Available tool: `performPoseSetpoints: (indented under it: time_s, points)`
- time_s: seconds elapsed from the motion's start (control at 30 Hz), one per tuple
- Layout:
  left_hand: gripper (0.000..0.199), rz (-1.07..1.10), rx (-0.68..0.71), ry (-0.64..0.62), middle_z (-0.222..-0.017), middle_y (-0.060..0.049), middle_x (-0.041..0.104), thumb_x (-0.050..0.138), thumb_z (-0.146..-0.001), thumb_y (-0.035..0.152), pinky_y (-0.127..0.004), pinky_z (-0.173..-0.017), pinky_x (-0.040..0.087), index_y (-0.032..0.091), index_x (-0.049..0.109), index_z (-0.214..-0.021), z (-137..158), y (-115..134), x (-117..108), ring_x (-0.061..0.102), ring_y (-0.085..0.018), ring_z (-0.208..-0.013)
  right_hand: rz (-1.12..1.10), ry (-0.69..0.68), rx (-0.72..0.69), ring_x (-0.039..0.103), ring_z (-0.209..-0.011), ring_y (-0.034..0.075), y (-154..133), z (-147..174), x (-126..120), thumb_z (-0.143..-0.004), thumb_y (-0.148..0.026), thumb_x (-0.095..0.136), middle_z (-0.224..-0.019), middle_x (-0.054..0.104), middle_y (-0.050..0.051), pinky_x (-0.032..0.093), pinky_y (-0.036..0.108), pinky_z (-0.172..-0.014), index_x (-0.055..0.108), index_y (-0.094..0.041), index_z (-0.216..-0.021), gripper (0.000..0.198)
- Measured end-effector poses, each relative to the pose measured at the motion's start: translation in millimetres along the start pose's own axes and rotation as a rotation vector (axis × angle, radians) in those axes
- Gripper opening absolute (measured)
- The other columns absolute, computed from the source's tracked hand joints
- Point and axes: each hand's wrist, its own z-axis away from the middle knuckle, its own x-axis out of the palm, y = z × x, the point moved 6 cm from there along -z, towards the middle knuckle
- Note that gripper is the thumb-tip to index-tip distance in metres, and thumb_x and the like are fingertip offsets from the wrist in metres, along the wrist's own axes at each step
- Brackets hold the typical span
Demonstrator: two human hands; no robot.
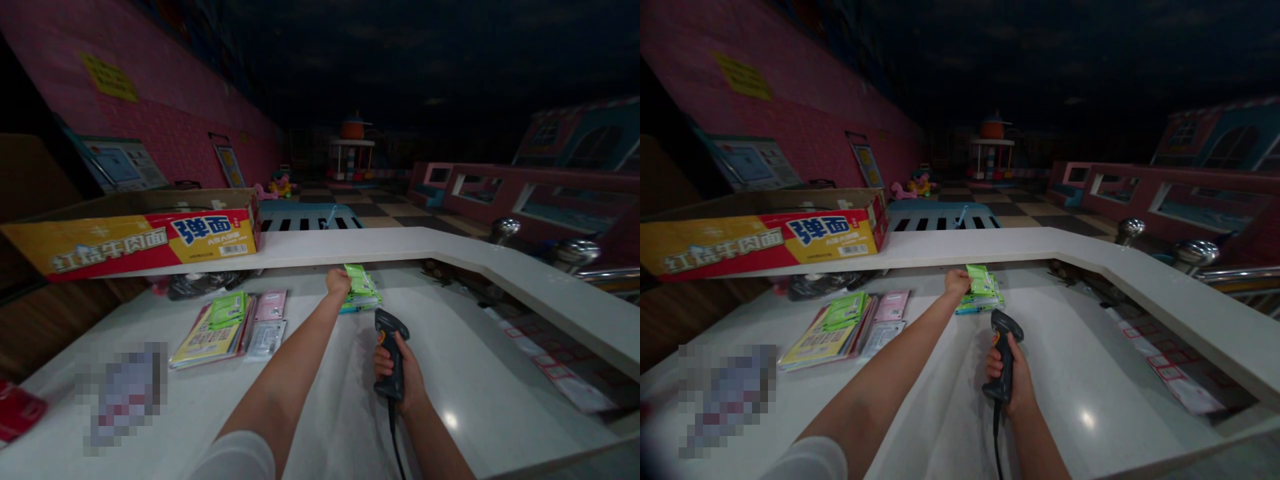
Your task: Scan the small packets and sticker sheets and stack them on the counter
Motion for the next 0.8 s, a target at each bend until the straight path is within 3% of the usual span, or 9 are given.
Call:
performPoseSetpoints:
  time_s: [0.13,0.3,0.47,0.67,0.8]
  points:
    - [0.008,-0.108,0.059,0.031,-0.086,-0.008,0.072,0.070,-0.065,0.012,-0.028,-0.080,0.046,0.015,0.068,-0.072,1.1,1.7,-8.8,0.066,-0.020,-0.089,-0.004,0.033,-0.021,0.040,-0.041,0.006,0.0,1.4,1.0,-0.079,-0.041,0.070,-0.056,0.042,-0.007,0.035,0.015,-0.035,0.055,-0.018,-0.082,0.028]
    - [0.010,-0.254,0.169,0.028,-0.087,-0.007,0.072,0.068,-0.072,0.018,-0.026,-0.076,0.044,0.015,0.068,-0.081,11.1,7.4,-17.6,0.064,-0.017,-0.084,0.046,0.040,-0.036,0.039,-0.042,0.005,-0.5,2.1,4.0,-0.077,-0.042,0.072,-0.056,0.041,-0.007,0.034,0.014,-0.035,0.054,-0.017,-0.079,0.030]
    - [0.011,-0.314,0.305,0.012,-0.084,-0.007,0.070,0.057,-0.080,0.016,-0.025,-0.072,0.042,0.015,0.068,-0.083,45.7,5.1,-38.0,0.062,-0.016,-0.079,0.057,0.031,-0.049,0.040,-0.041,0.004,-0.7,6.0,6.3,-0.075,-0.038,0.074,-0.055,0.042,-0.008,0.035,0.012,-0.036,0.053,-0.018,-0.080,0.029]
    - [0.017,-0.565,0.494,-0.010,-0.088,-0.006,0.067,0.052,-0.083,0.018,-0.031,-0.085,0.042,0.019,0.069,-0.088,116.9,-40.0,-95.6,0.058,-0.020,-0.091,0.025,0.035,-0.050,0.042,-0.043,0.004,0.1,11.3,4.4,-0.077,-0.033,0.072,-0.057,0.044,-0.007,0.038,0.012,-0.037,0.054,-0.018,-0.087,0.026]
    - [0.031,-0.785,0.410,0.131,-0.112,-0.012,0.060,0.055,-0.083,0.022,-0.038,-0.097,0.038,0.015,0.064,-0.112,146.7,-76.9,-144.4,0.050,-0.027,-0.111,0.058,0.031,-0.062,0.042,-0.044,0.005,0.4,15.7,7.2,-0.078,-0.032,0.071,-0.058,0.043,-0.007,0.038,0.012,-0.037,0.053,-0.018,-0.089,0.025]
